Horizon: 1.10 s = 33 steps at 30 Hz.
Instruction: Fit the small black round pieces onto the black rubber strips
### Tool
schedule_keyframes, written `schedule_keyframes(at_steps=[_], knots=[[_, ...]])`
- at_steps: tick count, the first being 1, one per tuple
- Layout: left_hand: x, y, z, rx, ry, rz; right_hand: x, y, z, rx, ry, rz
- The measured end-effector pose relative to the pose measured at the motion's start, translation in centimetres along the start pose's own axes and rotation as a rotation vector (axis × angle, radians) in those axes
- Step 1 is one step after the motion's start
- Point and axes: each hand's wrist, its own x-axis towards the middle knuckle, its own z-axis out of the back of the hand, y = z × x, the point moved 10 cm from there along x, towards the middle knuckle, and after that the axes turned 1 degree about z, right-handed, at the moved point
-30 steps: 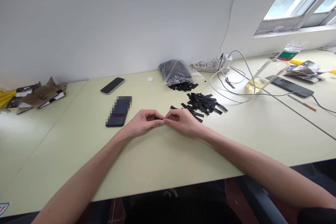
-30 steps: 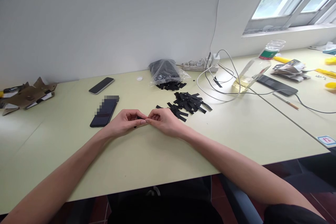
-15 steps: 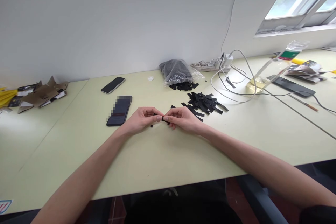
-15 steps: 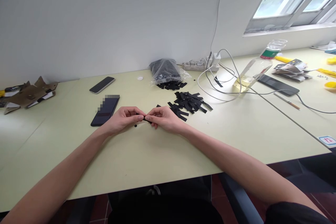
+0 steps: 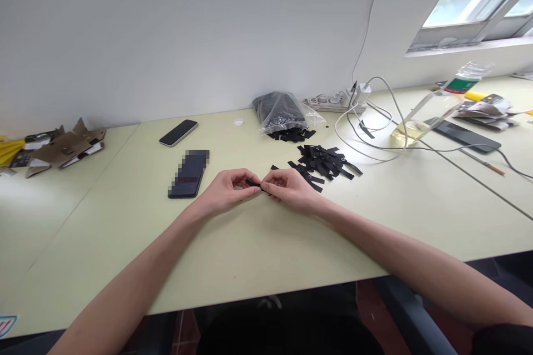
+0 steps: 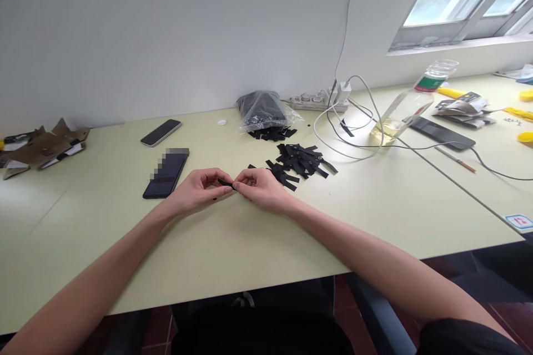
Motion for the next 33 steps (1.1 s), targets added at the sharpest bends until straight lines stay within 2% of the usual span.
schedule_keyframes(at_steps=[6, 14, 20, 27, 33], knots=[[0.0, 0.1, 0.4, 0.033, -0.049, 0.008, 0.0, 0.0, 0.0, -0.010, -0.008, -0.006], [0.2, 0.4, 0.8, 0.027, -0.048, 0.030, 0.0, -0.1, -0.2, 0.006, 0.000, -0.014], [0.2, -0.5, 0.8, 0.126, -0.081, -0.054, 0.2, -0.1, 0.3, -0.041, -0.042, 0.006], [0.0, -1.1, 0.4, 0.108, -0.078, -0.104, 0.4, 0.0, 0.2, -0.021, -0.019, 0.034], [-0.4, -2.1, 0.5, 0.241, -0.139, -0.156, 0.1, 0.8, 0.3, -0.141, -0.082, 0.076]])
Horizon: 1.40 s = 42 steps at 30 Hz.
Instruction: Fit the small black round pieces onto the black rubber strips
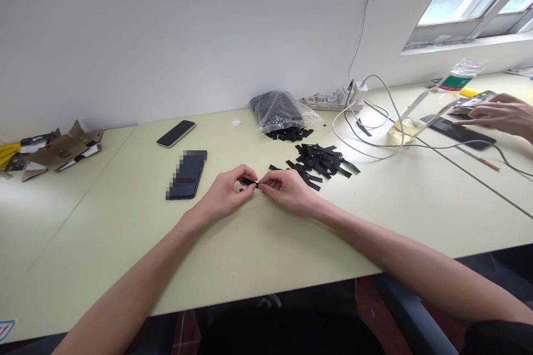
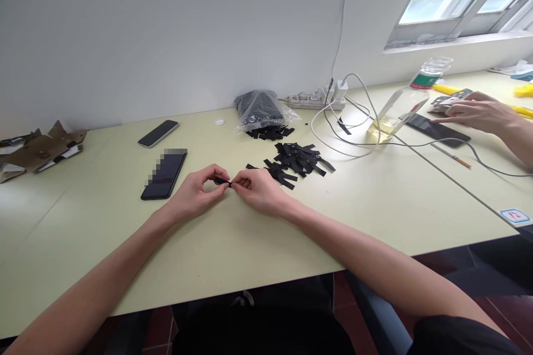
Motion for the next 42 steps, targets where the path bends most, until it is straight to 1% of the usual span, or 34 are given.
schedule_keyframes(at_steps=[3, 7, 9, 11, 18, 21, 27, 29, 32, 34, 37, 42], knots=[[0.0, 0.3, 1.2, 0.118, 0.023, 0.031, 0.0, -0.2, 0.2, 0.003, -0.026, -0.008], [-0.4, 1.3, 1.9, 0.177, 0.217, 0.106, 0.2, -0.8, 0.8, -0.013, -0.067, -0.024], [-0.9, 1.9, 1.7, 0.169, 0.323, 0.145, 0.2, -0.9, 0.8, -0.015, -0.065, -0.027], [-1.1, 2.3, 1.4, 0.162, 0.368, 0.164, 0.2, -0.8, 0.7, -0.016, -0.056, -0.027], [-1.0, 2.6, 0.7, 0.205, 0.342, 0.151, 0.1, -0.7, 0.5, 0.005, -0.032, -0.029], [-0.9, 2.2, 0.6, 0.226, 0.317, 0.126, 0.2, -1.1, 0.5, 0.024, -0.030, -0.057], [-1.1, 1.6, 0.3, 0.212, 0.318, 0.109, 0.4, -1.6, 0.6, 0.051, -0.027, -0.082], [-1.0, 1.6, 0.5, 0.200, 0.297, 0.113, 0.4, -1.6, 0.6, 0.050, -0.025, -0.079], [-0.7, 1.9, 1.4, 0.217, 0.216, 0.118, 0.4, -1.7, 0.5, 0.047, -0.021, -0.079], [-0.6, 2.0, 1.7, 0.253, 0.185, 0.101, 0.4, -1.7, 0.5, 0.045, -0.018, -0.076], [-0.4, 2.1, 1.6, 0.291, 0.196, 0.070, 0.5, -1.6, 0.4, 0.039, -0.015, -0.068], [-0.5, 2.3, 1.3, 0.324, 0.225, 0.103, 0.5, -1.7, 0.3, 0.034, -0.013, -0.060]])
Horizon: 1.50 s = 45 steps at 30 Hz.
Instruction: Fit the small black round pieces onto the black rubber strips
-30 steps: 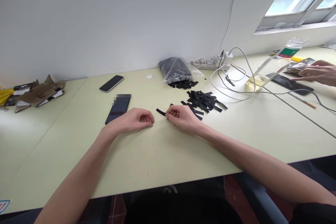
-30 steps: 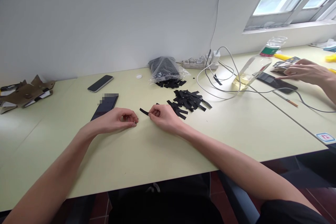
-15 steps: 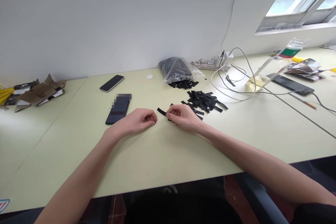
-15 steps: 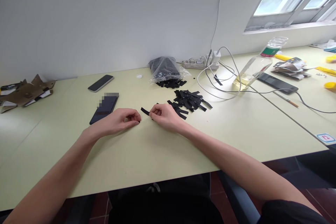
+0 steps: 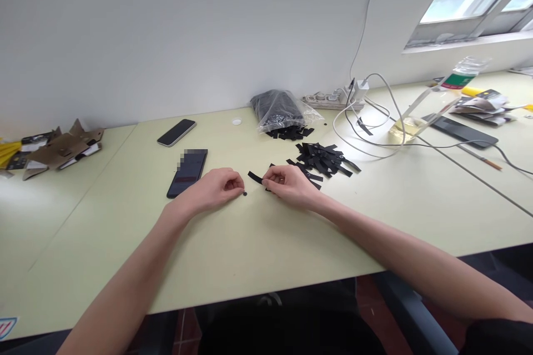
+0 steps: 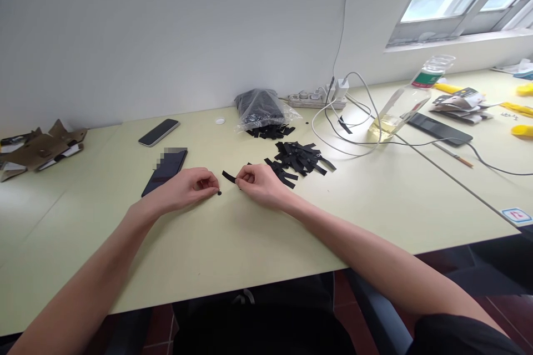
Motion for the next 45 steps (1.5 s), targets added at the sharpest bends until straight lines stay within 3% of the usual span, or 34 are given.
schedule_keyframes(at_steps=[7, 11, 15, 19, 23, 35, 45], knots=[[-0.9, -0.1, -0.6, 0.030, 0.088, 0.044, 0.0, 0.2, 0.0, -0.034, -0.008, 0.019], [-1.0, -2.0, -1.4, -0.048, 0.136, -0.047, -0.2, 0.6, -0.1, -0.085, 0.011, 0.034], [-0.3, -4.1, -0.8, -0.178, -0.057, -0.177, -0.5, 1.2, -0.6, -0.092, 0.075, 0.060], [0.2, -3.4, -0.8, -0.233, -0.159, -0.168, -0.7, 1.3, -0.9, -0.075, 0.113, 0.048], [0.4, -2.5, -0.8, -0.274, -0.161, -0.146, -0.7, 1.4, -1.0, -0.048, 0.108, 0.030], [0.6, -2.7, -1.8, -0.326, -0.108, -0.136, -0.4, 1.2, -0.7, -0.017, 0.095, 0.041], [0.5, -2.5, -1.1, -0.347, -0.149, -0.135, -0.4, 1.0, -0.8, 0.048, 0.114, 0.013]])
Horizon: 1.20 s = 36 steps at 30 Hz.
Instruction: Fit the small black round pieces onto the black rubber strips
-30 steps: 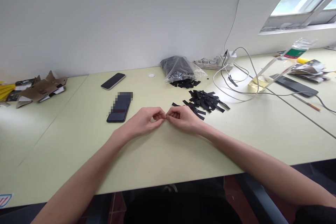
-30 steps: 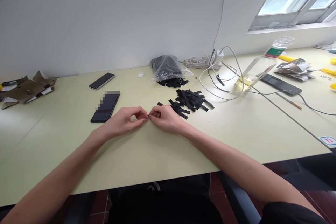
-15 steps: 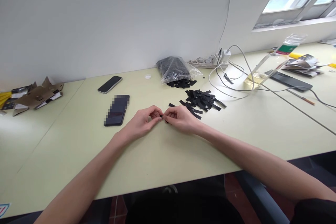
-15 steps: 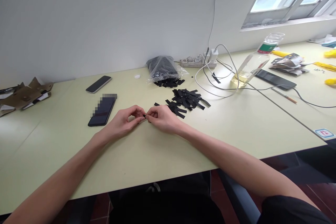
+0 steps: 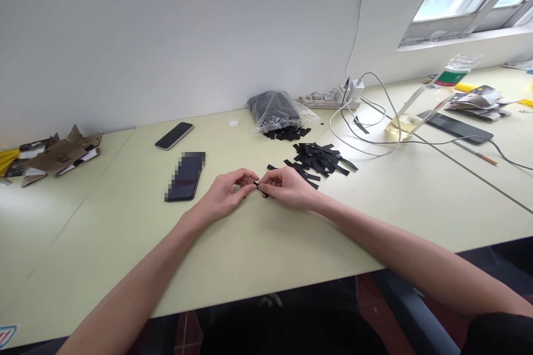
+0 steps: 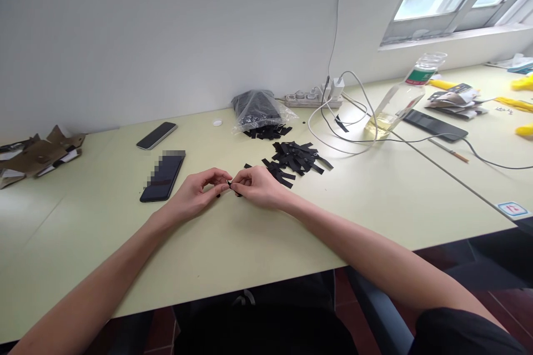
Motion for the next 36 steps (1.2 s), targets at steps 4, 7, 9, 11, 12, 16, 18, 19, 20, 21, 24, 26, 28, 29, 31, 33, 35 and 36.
schedule_keyframes(at_steps=[4, 7, 9, 11, 12, 16, 18, 19, 20, 21, 24, 26, 28, 29, 31, 33, 35, 36], knots=[[0.0, 0.0, 0.0, 0.025, -0.001, -0.006, -0.1, 0.0, -0.2, -0.014, 0.021, 0.005], [0.0, 0.2, 0.0, 0.057, -0.007, 0.003, -0.1, 0.1, -0.3, -0.023, 0.026, 0.021], [0.0, 0.3, -0.1, 0.063, 0.004, 0.013, -0.2, 0.3, -0.1, -0.037, 0.016, 0.038], [0.0, 0.4, -0.1, 0.063, 0.018, 0.025, -0.2, 0.5, -0.1, -0.058, 0.014, 0.058], [0.0, 0.4, -0.1, 0.063, 0.024, 0.031, -0.2, 0.6, -0.1, -0.067, 0.019, 0.068], [-0.1, 0.1, 0.1, 0.061, 0.034, 0.041, -0.4, 1.0, -0.2, -0.095, 0.049, 0.104], [-0.2, -0.1, 0.1, 0.057, 0.050, 0.038, -0.5, 1.2, -0.4, -0.153, 0.057, 0.139], [-0.2, -0.1, -0.1, 0.056, 0.062, 0.037, -0.6, 1.4, -0.5, -0.204, 0.058, 0.168], [-0.3, -0.1, -0.2, 0.057, 0.073, 0.036, -0.7, 1.7, -0.6, -0.263, 0.057, 0.207], [-0.3, -0.1, -0.4, 0.059, 0.080, 0.034, -0.9, 2.1, -0.8, -0.322, 0.057, 0.250], [-0.3, -0.3, -0.8, 0.068, 0.064, 0.015, -1.3, 3.1, -1.1, -0.447, 0.069, 0.327], [-0.1, -0.6, -1.0, 0.052, 0.036, 0.003, -1.3, 3.4, -0.6, -0.486, 0.084, 0.314], [0.3, -0.8, -1.1, 0.034, 0.000, -0.002, -1.1, 3.8, 1.0, -0.522, 0.087, 0.277], [0.6, -0.9, -1.0, 0.040, -0.018, -0.009, -1.0, 3.9, 2.2, -0.542, 0.077, 0.248], [1.3, -1.5, -1.2, 0.104, -0.036, -0.059, -0.7, 3.5, 5.9, -0.609, 0.004, 0.151], [2.2, -2.3, -1.9, 0.208, -0.001, -0.156, -0.6, 2.4, 10.1, -0.692, -0.081, 0.022], [3.3, -2.8, -3.2, 0.291, 0.066, -0.256, -0.9, 1.0, 13.5, -0.787, -0.141, -0.071], [4.0, -2.8, -3.7, 0.316, 0.092, -0.288, -1.1, 0.1, 14.7, -0.815, -0.160, -0.116]])
